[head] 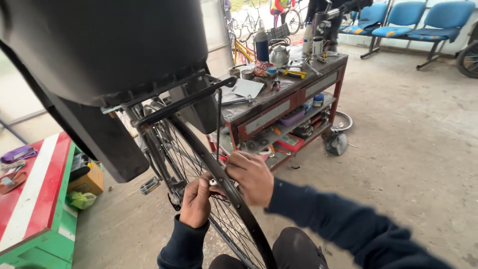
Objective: The person uses a small metal tool to repeatedly pry and adjust the tire bead on a bicycle wheel mounted on a repair stand. They work around the circumference of the wheel, manipulating the tire and rim with both hands.
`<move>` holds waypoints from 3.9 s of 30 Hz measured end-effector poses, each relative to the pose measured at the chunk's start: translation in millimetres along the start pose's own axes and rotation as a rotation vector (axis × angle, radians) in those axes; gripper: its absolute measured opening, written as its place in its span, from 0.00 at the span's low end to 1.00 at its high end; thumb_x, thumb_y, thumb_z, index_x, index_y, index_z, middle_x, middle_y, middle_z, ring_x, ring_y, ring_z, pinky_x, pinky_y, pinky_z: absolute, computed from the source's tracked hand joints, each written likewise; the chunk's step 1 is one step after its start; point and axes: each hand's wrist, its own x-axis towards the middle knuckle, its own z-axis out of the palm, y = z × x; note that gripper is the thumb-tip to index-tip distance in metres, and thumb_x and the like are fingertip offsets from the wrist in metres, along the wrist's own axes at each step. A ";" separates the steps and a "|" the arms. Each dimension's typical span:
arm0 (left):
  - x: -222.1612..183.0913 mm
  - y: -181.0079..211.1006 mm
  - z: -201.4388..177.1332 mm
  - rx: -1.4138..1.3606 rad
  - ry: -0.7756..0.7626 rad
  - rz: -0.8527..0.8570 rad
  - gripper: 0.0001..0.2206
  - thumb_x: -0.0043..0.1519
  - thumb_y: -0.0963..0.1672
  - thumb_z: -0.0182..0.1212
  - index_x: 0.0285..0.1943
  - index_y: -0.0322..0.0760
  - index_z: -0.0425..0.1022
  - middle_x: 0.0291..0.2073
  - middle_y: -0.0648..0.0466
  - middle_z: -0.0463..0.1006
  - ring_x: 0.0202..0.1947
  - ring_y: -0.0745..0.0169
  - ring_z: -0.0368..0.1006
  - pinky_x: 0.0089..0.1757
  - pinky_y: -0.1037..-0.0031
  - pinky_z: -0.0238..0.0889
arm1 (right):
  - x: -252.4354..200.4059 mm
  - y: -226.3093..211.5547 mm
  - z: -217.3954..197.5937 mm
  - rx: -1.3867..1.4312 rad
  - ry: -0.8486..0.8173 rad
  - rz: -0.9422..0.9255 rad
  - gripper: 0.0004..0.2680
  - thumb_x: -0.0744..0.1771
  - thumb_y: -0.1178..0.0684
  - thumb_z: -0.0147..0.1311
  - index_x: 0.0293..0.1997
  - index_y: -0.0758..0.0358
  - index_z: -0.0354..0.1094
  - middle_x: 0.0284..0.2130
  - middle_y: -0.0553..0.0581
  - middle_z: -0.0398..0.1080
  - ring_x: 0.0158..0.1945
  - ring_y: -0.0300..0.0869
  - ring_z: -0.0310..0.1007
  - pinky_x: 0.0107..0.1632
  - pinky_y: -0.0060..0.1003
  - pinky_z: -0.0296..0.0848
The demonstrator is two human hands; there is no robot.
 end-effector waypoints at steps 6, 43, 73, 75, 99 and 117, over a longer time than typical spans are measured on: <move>-6.8 13.6 11.5 0.044 -0.117 0.029 0.25 0.72 0.53 0.48 0.60 0.22 0.73 0.42 0.52 0.80 0.40 0.66 0.76 0.42 0.73 0.71 | 0.8 -51.6 -31.1 0.290 0.180 0.407 0.12 0.63 0.50 0.68 0.36 0.68 0.72 0.32 0.55 0.69 0.29 0.39 0.73 0.32 0.37 0.72; -46.6 39.3 67.4 0.227 0.318 0.074 0.23 0.52 0.38 0.73 0.58 0.26 0.78 0.39 0.48 0.85 0.36 0.64 0.81 0.38 0.73 0.77 | 27.4 -72.0 -44.9 0.947 -0.100 0.646 0.32 0.63 0.47 0.59 0.73 0.69 0.48 0.65 0.62 0.60 0.65 0.52 0.64 0.64 0.48 0.67; 21.6 138.5 26.0 0.969 0.028 0.498 0.18 0.50 0.46 0.76 0.45 0.31 0.82 0.34 0.45 0.84 0.32 0.50 0.81 0.33 0.66 0.73 | -9.4 -81.4 -32.7 0.988 -0.007 0.676 0.37 0.61 0.52 0.55 0.78 0.70 0.38 0.67 0.65 0.58 0.72 0.52 0.57 0.73 0.48 0.52; 29.6 142.9 20.1 0.969 -0.077 0.283 0.16 0.49 0.47 0.77 0.41 0.34 0.84 0.27 0.48 0.83 0.26 0.55 0.80 0.31 0.67 0.72 | -8.9 -84.3 -36.2 0.926 -0.043 0.647 0.39 0.62 0.51 0.55 0.79 0.67 0.29 0.71 0.64 0.52 0.73 0.52 0.54 0.74 0.48 0.52; 3.7 26.9 28.2 -0.111 0.029 -0.148 0.19 0.70 0.46 0.57 0.65 0.24 0.74 0.42 0.55 0.80 0.40 0.69 0.71 0.42 0.77 0.66 | -57.5 -35.1 -50.1 0.772 -0.149 0.618 0.25 0.66 0.51 0.56 0.74 0.65 0.64 0.37 0.60 0.76 0.37 0.49 0.72 0.44 0.38 0.74; -14.5 5.3 23.4 -0.212 -0.060 -0.005 0.27 0.71 0.49 0.55 0.71 0.21 0.62 0.56 0.44 0.76 0.49 0.57 0.76 0.46 0.69 0.72 | -4.9 -48.7 -33.7 0.089 0.156 0.209 0.11 0.62 0.48 0.68 0.34 0.63 0.70 0.32 0.54 0.70 0.37 0.48 0.74 0.40 0.42 0.73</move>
